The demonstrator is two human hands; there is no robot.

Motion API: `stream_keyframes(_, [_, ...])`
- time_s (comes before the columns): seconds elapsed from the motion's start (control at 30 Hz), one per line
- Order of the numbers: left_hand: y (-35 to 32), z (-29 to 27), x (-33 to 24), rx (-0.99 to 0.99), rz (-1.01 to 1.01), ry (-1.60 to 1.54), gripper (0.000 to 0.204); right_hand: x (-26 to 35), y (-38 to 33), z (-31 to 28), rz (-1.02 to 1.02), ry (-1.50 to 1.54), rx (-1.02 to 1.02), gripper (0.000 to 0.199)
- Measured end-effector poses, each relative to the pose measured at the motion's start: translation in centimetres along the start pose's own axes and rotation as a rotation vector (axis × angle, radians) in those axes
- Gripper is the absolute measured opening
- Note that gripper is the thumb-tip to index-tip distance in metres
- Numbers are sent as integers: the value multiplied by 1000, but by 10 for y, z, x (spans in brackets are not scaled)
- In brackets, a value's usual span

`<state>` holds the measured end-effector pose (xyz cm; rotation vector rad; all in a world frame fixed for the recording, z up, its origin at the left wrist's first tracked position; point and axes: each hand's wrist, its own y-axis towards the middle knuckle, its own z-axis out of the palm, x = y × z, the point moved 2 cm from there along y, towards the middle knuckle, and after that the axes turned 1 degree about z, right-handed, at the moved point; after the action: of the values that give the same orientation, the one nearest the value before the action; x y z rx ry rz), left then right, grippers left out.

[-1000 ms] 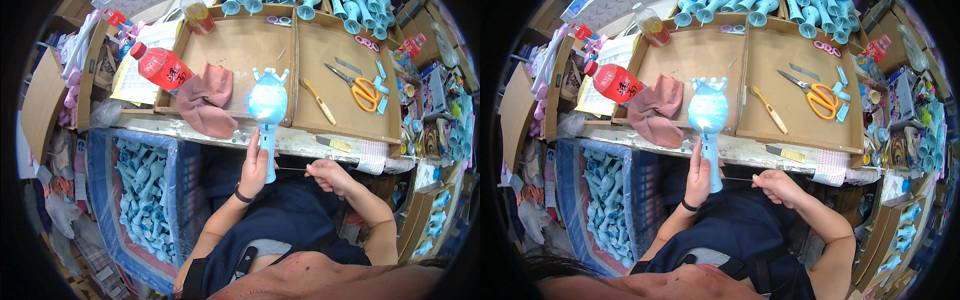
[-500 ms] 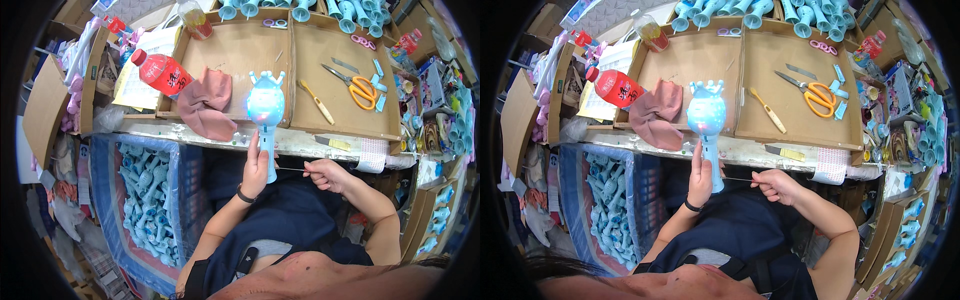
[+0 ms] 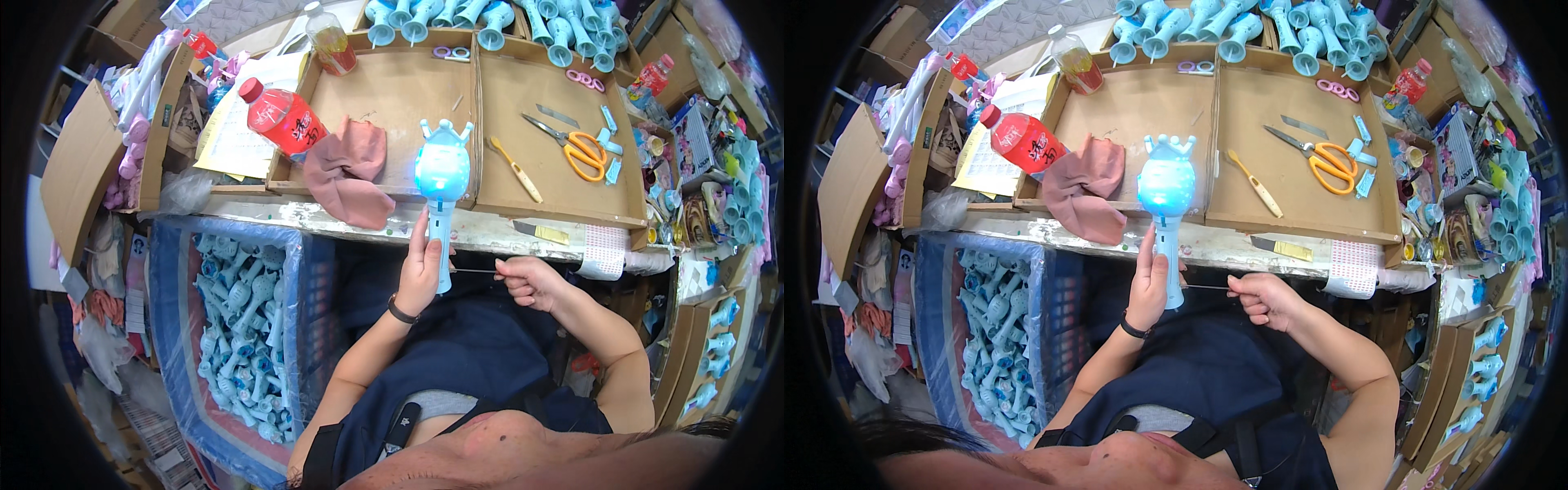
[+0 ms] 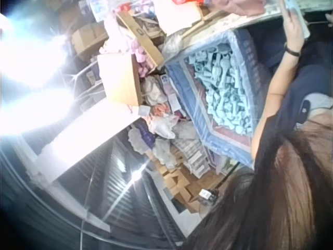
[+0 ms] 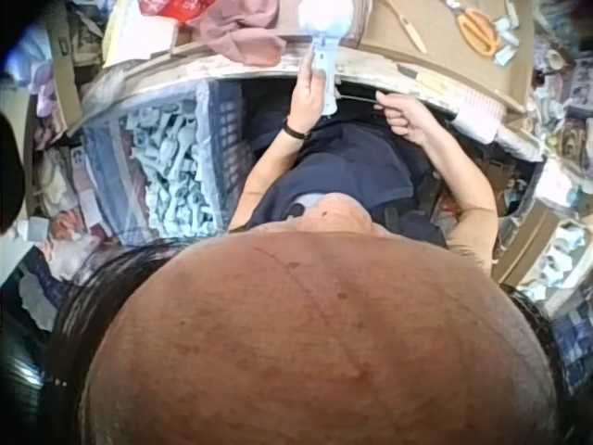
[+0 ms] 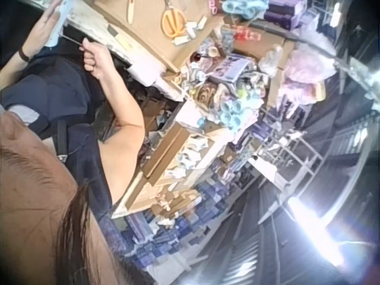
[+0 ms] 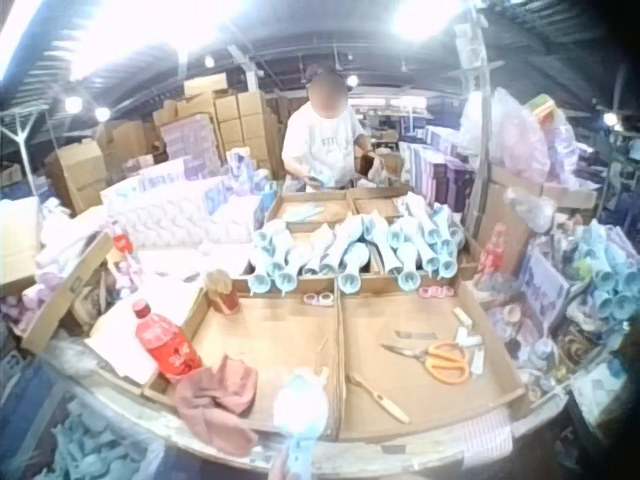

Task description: The person assembles light-up baton toys by inserting batteries, attaching stickers, and using a screwdriver to secure parts. They wipe each baton with a cloth and place finished units into a large bin.

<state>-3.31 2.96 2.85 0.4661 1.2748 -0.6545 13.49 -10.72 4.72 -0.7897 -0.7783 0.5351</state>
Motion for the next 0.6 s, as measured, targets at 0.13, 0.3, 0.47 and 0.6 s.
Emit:
stream_keyframes(0.13, [2, -6, -2, 49, -12, -11, 57, -2, -6, 9, -482, -421, -142, 26])
stream_keyframes(0.3, [4, -8, -3, 69, -29, -119, 56, -13, -22, 25, -1320, -1447, -485, 17])
stream_keyframes(0.47, [8, -16, -3, 83, 24, 34, 54, -21, 4, 20, -668, -668, -371, 33])
stream_keyframes(0.6, [10, -30, -5, 153, 34, 36, 54, -38, 14, 35, -659, -336, -226, 29])
